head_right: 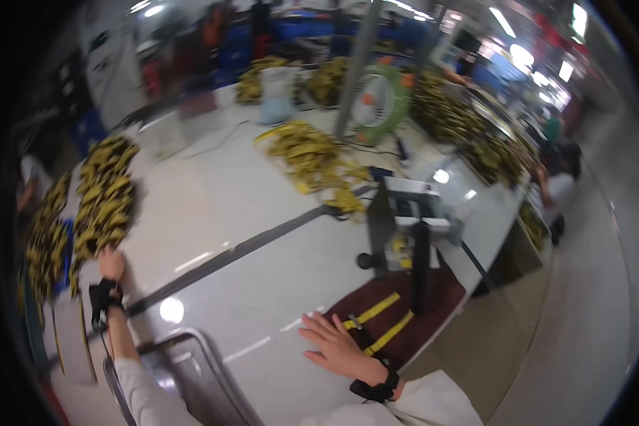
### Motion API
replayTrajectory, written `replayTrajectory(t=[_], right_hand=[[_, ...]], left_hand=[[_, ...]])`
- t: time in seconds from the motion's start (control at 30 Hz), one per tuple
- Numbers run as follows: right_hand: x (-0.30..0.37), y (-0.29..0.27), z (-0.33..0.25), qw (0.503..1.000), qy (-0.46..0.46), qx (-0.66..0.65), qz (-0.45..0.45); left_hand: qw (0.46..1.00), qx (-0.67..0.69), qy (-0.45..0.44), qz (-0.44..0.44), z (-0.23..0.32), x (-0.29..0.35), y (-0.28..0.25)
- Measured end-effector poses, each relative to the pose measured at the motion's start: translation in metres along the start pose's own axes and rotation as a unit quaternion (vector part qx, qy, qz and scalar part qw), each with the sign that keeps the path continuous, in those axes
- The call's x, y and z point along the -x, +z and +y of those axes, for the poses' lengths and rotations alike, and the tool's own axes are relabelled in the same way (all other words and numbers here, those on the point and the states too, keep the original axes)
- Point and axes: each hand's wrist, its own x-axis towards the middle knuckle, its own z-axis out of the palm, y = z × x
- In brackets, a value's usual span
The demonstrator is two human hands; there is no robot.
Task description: The recorder is using an electric screwdriver to attach wheels and other components to small yellow toy motorcycle frames.
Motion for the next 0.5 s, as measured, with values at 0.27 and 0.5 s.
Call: replayTrajectory(t=[0.27,0.5], right_hand=[[0.071,-0.126,0.014,0.959,0.015,-0.199,0.200],[0.106,-0.294,-0.045,0.752,-0.526,-0.190,0.349]], left_hand=[[0.936,0.315,-0.150,0.057,0.091,0.001,-0.098],[0.934,0.354,-0.052,0.022,0.166,0.056,-0.184]])
